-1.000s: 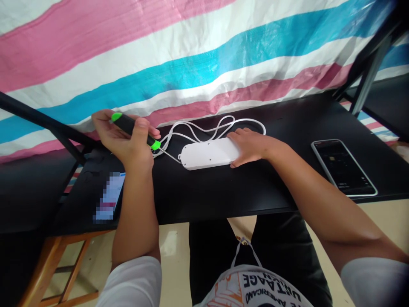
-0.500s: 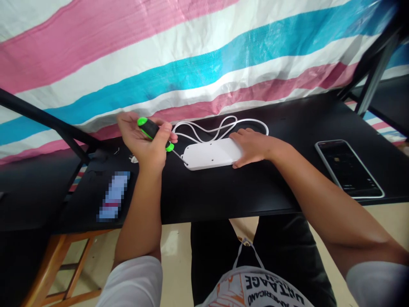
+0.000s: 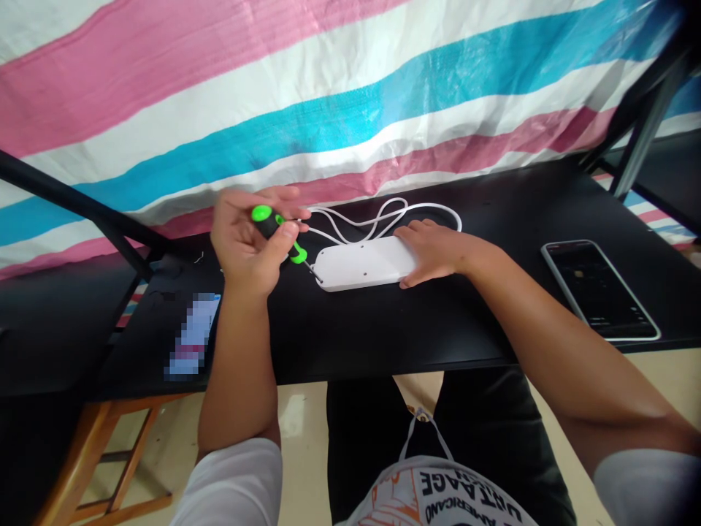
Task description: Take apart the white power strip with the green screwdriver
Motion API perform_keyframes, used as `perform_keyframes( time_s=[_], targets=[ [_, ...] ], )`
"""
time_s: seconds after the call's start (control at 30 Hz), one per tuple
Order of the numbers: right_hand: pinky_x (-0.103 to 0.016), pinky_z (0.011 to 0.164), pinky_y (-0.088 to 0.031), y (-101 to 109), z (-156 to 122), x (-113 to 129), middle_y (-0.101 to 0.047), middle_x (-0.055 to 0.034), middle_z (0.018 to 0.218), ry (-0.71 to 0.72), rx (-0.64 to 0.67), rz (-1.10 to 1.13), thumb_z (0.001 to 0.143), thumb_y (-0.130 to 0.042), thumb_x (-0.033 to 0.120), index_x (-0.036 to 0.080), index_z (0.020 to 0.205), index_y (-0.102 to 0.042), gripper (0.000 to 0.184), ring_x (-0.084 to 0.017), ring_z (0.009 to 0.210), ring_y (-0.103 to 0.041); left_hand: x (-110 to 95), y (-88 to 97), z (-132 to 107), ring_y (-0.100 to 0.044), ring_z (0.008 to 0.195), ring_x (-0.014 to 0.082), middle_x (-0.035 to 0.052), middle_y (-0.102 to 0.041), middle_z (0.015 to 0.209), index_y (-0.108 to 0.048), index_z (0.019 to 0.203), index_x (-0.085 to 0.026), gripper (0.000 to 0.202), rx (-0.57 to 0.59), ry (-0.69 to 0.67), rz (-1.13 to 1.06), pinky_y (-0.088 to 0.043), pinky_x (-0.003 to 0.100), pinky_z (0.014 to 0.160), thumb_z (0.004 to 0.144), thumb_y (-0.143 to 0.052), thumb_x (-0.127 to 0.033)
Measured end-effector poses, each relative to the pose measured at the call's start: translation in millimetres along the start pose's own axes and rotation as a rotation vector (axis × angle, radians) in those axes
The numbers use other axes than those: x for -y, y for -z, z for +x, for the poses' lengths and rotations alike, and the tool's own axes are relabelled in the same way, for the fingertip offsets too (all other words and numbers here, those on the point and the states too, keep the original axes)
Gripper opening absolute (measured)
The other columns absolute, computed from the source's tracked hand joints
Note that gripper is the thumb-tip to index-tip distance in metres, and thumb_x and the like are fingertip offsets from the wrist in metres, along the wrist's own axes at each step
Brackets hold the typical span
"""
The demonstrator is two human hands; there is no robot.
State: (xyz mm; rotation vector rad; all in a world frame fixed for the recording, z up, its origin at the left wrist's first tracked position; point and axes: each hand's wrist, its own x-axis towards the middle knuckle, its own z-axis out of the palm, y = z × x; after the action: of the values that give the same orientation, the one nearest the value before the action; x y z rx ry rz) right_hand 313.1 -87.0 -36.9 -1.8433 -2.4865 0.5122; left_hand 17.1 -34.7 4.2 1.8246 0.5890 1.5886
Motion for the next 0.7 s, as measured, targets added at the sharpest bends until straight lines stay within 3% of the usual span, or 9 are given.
perform_keyframes(
  time_s=[0.07, 0.13, 0.23, 0.33, 0.43, 0.53, 0.63, 0.7],
  targets=[
    [-0.056, 0.102, -0.053, 0.2, -0.1, -0.4, -0.061, -0.0184, 0.134, 0.004, 0.002, 0.002, 0.067, -0.085, 0.064, 0.019, 0.144, -0.054, 0.094, -0.045, 0.128, -0.055, 0.1, 3.3, -0.8, -0.07, 0.066, 0.0132, -0.0008, -0.077, 0.104, -0.051, 0.1, -0.027, 0.052, -0.004, 0.023, -0.008, -0.058, 0.027, 0.056, 0.077, -0.095, -0.042],
    [-0.056, 0.103, -0.053, 0.0, 0.1, -0.9, -0.061, -0.018, 0.135, 0.001, 0.005, 0.0, 0.067, -0.084, 0.065, 0.019, 0.145, -0.054, 0.096, -0.045, 0.128, -0.055, 1.1, 3.8, -0.9, -0.059, 0.05, 0.0094, -0.0052, -0.074, 0.087, -0.045, 0.1, -0.028, 0.054, -0.023, 0.043, -0.039, -0.046, 0.023, 0.043, 0.08, -0.094, -0.042],
    [-0.055, 0.103, -0.053, -0.7, 0.5, -1.7, -0.061, -0.0178, 0.135, 0.001, 0.007, -0.009, 0.067, -0.084, 0.065, 0.019, 0.145, -0.053, 0.096, -0.044, 0.128, -0.055, 1.8, 2.4, 1.2, -0.045, 0.043, 0.008, -0.0078, -0.06, 0.071, -0.054, 0.109, -0.031, 0.049, -0.002, 0.06, -0.136, -0.037, 0.024, 0.04, 0.083, -0.09, -0.054],
    [-0.055, 0.102, -0.053, -1.3, 0.8, -2.2, -0.061, -0.0173, 0.135, 0.0, -0.001, -0.007, 0.066, -0.085, 0.066, 0.021, 0.143, -0.055, 0.094, -0.044, 0.128, -0.055, 1.5, 3.0, 3.9, -0.056, 0.055, 0.0124, -0.0008, -0.063, 0.082, -0.07, 0.121, -0.03, 0.053, 0.112, 0.154, -0.225, -0.048, 0.029, 0.048, 0.083, -0.083, -0.064],
    [-0.055, 0.102, -0.053, -1.0, 0.7, -1.7, -0.061, -0.0171, 0.135, -0.003, -0.007, -0.006, 0.065, -0.085, 0.067, 0.022, 0.142, -0.055, 0.094, -0.045, 0.129, -0.055, 1.8, 3.4, 3.4, -0.068, 0.068, 0.0164, 0.0032, -0.071, 0.094, -0.076, 0.121, -0.03, 0.043, 0.137, 0.145, -0.163, -0.059, 0.033, 0.057, 0.087, -0.081, -0.055],
    [-0.055, 0.103, -0.053, 0.3, 0.5, -0.1, -0.061, -0.0181, 0.135, -0.003, 0.004, -0.009, 0.066, -0.085, 0.065, 0.02, 0.142, -0.055, 0.093, -0.045, 0.129, -0.055, 1.8, 2.6, 3.1, -0.073, 0.07, 0.0163, 0.0027, -0.076, 0.096, -0.077, 0.115, -0.027, 0.032, 0.058, -0.021, -0.041, -0.061, 0.031, 0.057, 0.087, -0.086, -0.04],
    [-0.056, 0.103, -0.053, 1.6, 0.1, 1.4, -0.061, -0.019, 0.136, -0.008, 0.008, -0.008, 0.066, -0.086, 0.063, 0.02, 0.143, -0.054, 0.094, -0.045, 0.13, -0.055, 5.1, 11.7, 10.6, -0.069, 0.06, 0.0106, -0.0046, -0.075, 0.086, -0.072, 0.103, -0.025, 0.028, -0.182, -0.17, -0.013, -0.056, 0.024, 0.05, 0.082, -0.089, -0.028],
    [-0.056, 0.103, -0.053, 2.4, -0.4, 1.5, -0.06, -0.0191, 0.137, -0.011, 0.005, -0.002, 0.066, -0.087, 0.063, 0.019, 0.143, -0.055, 0.094, -0.045, 0.13, -0.056, 13.5, 27.4, 18.4, -0.065, 0.053, 0.0066, -0.0096, -0.071, 0.081, -0.066, 0.098, -0.025, 0.024, -0.333, -0.143, 0.002, -0.052, 0.021, 0.047, 0.085, -0.085, -0.025]
  ],
)
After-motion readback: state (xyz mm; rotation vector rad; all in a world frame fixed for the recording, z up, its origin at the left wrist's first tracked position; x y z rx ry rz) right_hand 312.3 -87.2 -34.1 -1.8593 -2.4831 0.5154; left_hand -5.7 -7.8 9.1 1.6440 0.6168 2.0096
